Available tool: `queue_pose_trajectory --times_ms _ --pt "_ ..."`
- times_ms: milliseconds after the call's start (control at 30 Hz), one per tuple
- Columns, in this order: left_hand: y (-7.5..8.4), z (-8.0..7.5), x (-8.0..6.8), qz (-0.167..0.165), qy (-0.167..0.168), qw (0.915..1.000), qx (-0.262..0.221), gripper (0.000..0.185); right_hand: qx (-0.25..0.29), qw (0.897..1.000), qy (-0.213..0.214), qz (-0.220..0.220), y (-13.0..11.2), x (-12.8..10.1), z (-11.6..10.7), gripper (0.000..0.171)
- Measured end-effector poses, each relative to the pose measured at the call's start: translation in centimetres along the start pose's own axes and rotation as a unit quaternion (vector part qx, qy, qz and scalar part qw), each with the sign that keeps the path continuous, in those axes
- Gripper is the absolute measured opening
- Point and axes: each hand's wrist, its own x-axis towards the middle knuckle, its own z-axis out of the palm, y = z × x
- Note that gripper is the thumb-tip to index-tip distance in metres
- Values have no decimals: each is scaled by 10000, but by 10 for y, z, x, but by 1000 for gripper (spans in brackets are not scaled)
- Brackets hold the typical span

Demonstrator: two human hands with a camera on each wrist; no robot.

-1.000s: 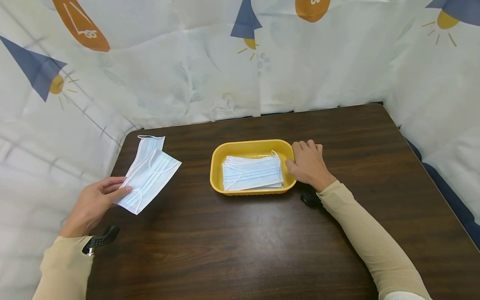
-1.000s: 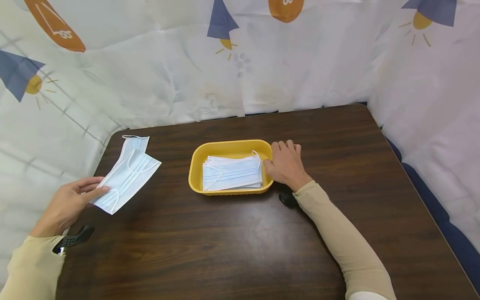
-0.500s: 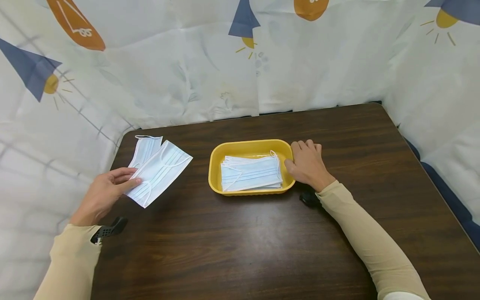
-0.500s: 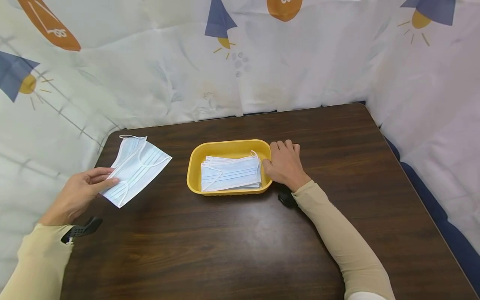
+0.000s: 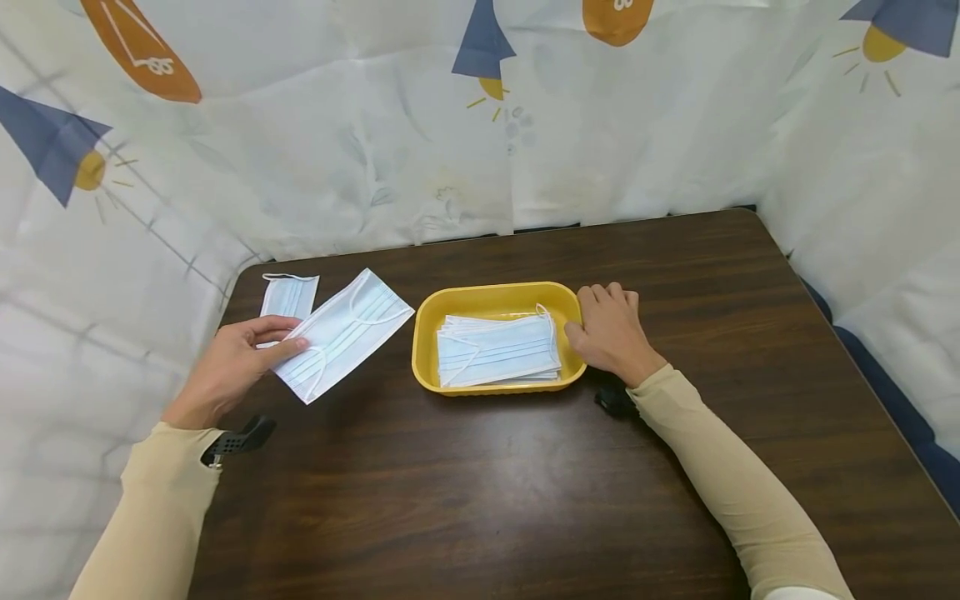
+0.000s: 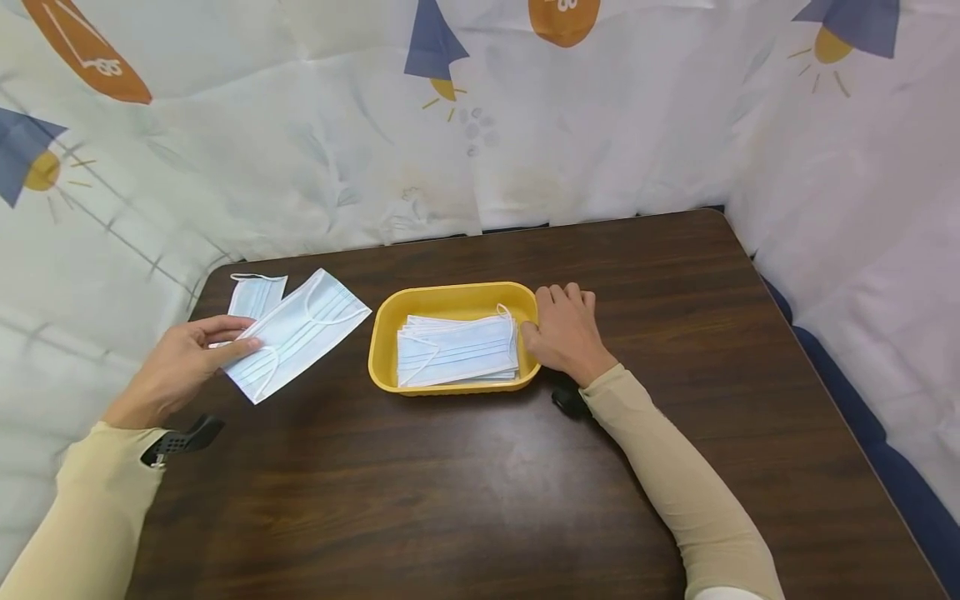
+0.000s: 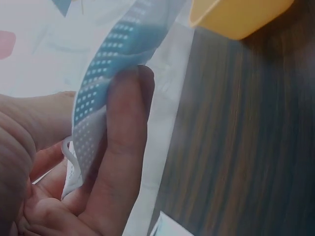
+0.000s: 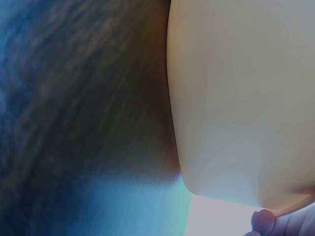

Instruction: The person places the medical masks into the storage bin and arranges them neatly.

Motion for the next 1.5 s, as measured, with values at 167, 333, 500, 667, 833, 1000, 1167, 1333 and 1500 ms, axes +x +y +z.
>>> queue_pose_trajectory --times_ms 167,333,500,667,833,1000,1167,1333,1500 --pt "12 6 7 135 -133 9998 -12 52 -24 10000 45 -14 0 0 -1 23" --pt "24 15 15 200 -223 9995 18 50 5 10000 52 11 -1 0 -1 22" --pt "33 26 25 270 -479 9984 -107 47 13 10000 2 19 0 -3 4 24" --pt "43 40 37 340 -783 9961 -227 48 -10 9999 116 -63 2 -3 6 24" --pt "50 55 45 409 -967 9944 -117 46 -34 9997 227 -105 2 -2 5 22" --pt "57 66 50 463 -1036 9935 -102 44 -32 9998 190 -104 1 -1 2 21" --pt "64 76 55 509 -1235 9909 -138 43 -2 9999 104 -39 0 -1 2 20" --pt "72 85 61 546 -1430 9882 -49 41 -9 10000 62 -35 -1 -2 2 23" --pt "86 95 68 671 -1577 9852 14 40 -31 9999 115 -50 -1 -2 1 26"
